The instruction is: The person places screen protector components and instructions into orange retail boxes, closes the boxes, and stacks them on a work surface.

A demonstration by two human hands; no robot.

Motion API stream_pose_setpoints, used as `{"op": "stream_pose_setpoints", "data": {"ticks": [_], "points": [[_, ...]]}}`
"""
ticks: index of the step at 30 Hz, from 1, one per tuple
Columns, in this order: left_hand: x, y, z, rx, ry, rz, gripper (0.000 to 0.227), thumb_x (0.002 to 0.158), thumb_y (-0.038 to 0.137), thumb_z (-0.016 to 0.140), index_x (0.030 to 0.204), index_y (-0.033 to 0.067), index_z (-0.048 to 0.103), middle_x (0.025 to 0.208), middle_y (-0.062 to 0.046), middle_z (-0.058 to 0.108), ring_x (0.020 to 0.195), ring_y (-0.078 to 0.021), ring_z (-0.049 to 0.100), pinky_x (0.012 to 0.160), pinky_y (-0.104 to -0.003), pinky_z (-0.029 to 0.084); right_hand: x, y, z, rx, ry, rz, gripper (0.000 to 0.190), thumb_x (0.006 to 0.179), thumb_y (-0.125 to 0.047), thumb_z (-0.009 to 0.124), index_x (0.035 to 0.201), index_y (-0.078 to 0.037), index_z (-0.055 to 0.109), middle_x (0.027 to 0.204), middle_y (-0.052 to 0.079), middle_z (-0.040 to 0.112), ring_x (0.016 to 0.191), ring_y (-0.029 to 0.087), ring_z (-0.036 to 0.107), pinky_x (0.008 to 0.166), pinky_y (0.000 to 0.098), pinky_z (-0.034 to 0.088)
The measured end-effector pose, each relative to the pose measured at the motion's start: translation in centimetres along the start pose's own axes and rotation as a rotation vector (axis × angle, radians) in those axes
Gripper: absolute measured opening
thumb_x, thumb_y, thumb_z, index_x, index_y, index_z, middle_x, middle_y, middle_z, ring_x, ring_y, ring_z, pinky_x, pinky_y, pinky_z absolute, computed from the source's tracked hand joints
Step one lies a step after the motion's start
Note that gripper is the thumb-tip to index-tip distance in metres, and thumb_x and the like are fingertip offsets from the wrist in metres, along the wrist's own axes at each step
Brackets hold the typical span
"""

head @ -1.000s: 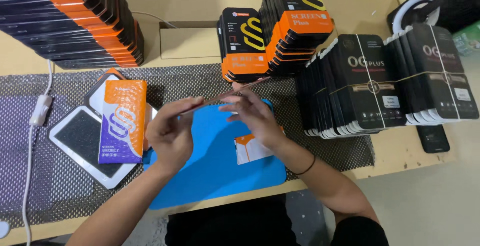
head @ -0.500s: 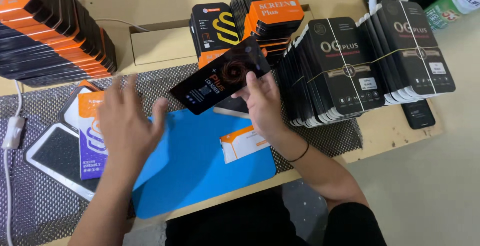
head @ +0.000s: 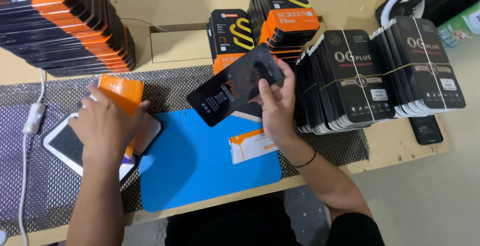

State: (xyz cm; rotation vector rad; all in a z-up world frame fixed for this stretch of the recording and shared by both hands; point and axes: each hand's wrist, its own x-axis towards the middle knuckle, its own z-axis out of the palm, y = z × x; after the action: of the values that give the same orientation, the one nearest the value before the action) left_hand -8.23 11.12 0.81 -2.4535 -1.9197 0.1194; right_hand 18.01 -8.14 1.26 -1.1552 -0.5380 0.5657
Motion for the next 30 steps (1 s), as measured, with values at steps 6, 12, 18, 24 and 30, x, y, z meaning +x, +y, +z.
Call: {"op": "stream_pose_setpoints", "data": {"ticks": [6, 12, 18, 24, 30], "points": [[-2.6, 3.2, -4.8, -0.492, 0.320, 0.566, 0.084, 0.091, 0.057, 0.072, 0.148, 0.0010, 0.043, 0.122, -0.032, 0.049, 0.074, -0.0533, 0.062, 0.060, -0.060, 0.052, 0.2, -0.5, -0.4, -0.006, 0.046, -0.142, 0.057, 0.101, -0.016, 0.060, 0.151, -0.009, 0.033, 0.098, 0.014, 0.072, 0.095, 0.018, 0.071, 0.086, 0.0310, 0.061], [-3.6, 5.7, -1.9, -0.414, 0.441, 0.906, 0.089, 0.089, 0.066, 0.068, 0.151, 0.0068, 0.043, 0.119, -0.020, 0.055, 0.094, -0.0327, 0.060, 0.077, -0.045, 0.048, 1.0, -0.2, -1.2, 0.066, 0.122, -0.233, 0.057, 0.102, -0.019, 0.061, 0.151, -0.015, 0.032, 0.110, 0.016, 0.071, 0.107, 0.024, 0.068, 0.088, 0.0426, 0.062], [-4.2, 6.4, -0.6, -0.413, 0.639, 0.848, 0.102, 0.092, 0.068, 0.066, 0.159, 0.0009, 0.028, 0.130, -0.027, 0.057, 0.117, -0.0399, 0.058, 0.084, -0.048, 0.044, 1.1, 0.8, -1.4, 0.093, 0.084, -0.209, 0.056, 0.103, -0.014, 0.058, 0.151, -0.013, 0.031, 0.105, 0.013, 0.072, 0.111, 0.027, 0.069, 0.093, 0.0471, 0.063], [-4.2, 6.5, -1.2, -0.443, 0.762, 0.796, 0.107, 0.071, 0.054, 0.086, 0.156, 0.0062, 0.040, 0.119, -0.018, 0.056, 0.096, -0.0326, 0.060, 0.082, -0.044, 0.046, 1.2, 1.9, -1.5, 0.064, 0.067, -0.309, 0.048, 0.107, -0.010, 0.051, 0.150, -0.016, 0.031, 0.102, 0.015, 0.069, 0.087, 0.028, 0.075, 0.066, 0.0370, 0.067], [-4.0, 6.5, -0.9, -0.425, 0.835, 0.792, 0.101, 0.071, 0.053, 0.086, 0.153, 0.0095, 0.047, 0.119, -0.016, 0.055, 0.097, -0.0322, 0.060, 0.085, -0.045, 0.046, 1.0, 3.2, -1.9, 0.048, 0.073, -0.374, 0.050, 0.107, -0.010, 0.053, 0.151, -0.015, 0.029, 0.089, 0.010, 0.065, 0.078, 0.026, 0.074, 0.066, 0.0414, 0.068]]}}
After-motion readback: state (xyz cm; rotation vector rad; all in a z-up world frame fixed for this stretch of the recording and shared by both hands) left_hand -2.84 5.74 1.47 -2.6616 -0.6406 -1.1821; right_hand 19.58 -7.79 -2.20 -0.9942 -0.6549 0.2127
